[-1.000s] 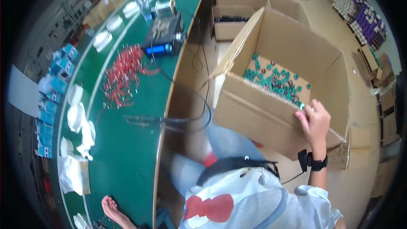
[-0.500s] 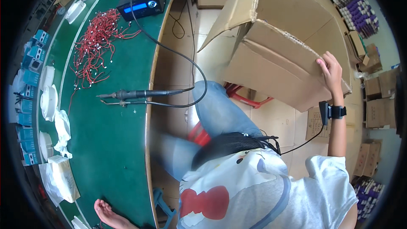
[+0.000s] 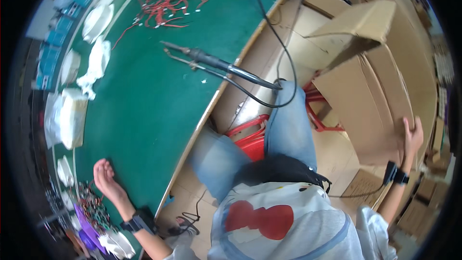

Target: The person uses a soldering iron to attach red wires to small green circular electronic components on a green workbench. They repeatedly pick up components, solder the wires, and place the finished units into a cardboard box. The person also wipes the workbench surface with a white cloth during the process.

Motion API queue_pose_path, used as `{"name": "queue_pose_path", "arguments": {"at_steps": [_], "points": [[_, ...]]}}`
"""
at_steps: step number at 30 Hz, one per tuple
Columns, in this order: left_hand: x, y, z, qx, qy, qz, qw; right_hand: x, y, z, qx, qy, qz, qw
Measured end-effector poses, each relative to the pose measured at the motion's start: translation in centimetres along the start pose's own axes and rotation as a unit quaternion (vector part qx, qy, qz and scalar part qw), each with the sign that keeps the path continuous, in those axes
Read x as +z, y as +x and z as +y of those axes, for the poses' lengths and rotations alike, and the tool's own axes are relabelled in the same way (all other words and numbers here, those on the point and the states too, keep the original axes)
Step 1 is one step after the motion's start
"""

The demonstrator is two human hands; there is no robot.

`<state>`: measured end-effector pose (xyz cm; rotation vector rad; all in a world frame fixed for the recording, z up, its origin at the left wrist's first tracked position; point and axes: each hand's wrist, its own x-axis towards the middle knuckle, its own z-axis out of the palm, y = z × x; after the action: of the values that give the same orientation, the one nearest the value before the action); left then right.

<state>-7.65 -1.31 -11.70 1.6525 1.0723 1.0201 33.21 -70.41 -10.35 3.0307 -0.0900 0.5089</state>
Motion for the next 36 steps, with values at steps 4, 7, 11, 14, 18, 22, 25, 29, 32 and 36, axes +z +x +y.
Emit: {"name": "queue_pose_path", "arguments": {"at_steps": [4,7,11,14,18,22,25,29,32,36], "points": [[1.0,0.5,0.0,-0.029,-0.012,0.058,0.998,0.9,-0.3,1.1,-0.029,0.063,0.038,0.997],[1.0,1.2,-0.1,-0.041,-0.030,0.084,0.995,2.3,0.3,2.4,-0.089,-0.015,0.129,0.988],[0.8,1.2,0.4,-0.054,-0.020,0.055,0.997,3.7,0.8,3.5,-0.087,-0.006,0.139,0.986],[1.3,0.5,0.8,-0.047,-0.019,0.008,0.999,4.0,0.9,3.1,-0.152,-0.048,0.194,0.968],[1.8,-1.9,1.7,-0.025,-0.009,-0.028,0.999,3.3,0.8,1.9,-0.159,-0.035,0.209,0.964],[0.2,-5.8,2.8,0.026,0.083,-0.039,0.995,2.8,0.4,1.5,-0.104,-0.048,0.130,0.985],[-1.9,-8.7,3.5,0.047,0.217,-0.010,0.975,3.1,0.2,1.5,-0.125,0.002,0.185,0.975],[-3.7,-10.8,3.3,0.117,0.378,-0.005,0.918,3.6,0.2,1.3,-0.155,0.022,0.262,0.952],[-3.8,-11.1,2.7,0.095,0.331,0.004,0.939,3.6,0.5,1.5,-0.116,0.005,0.177,0.977],[-3.8,-11.0,2.8,0.086,0.330,0.026,0.940,3.5,1.1,2.4,-0.100,-0.036,0.094,0.990]]}}
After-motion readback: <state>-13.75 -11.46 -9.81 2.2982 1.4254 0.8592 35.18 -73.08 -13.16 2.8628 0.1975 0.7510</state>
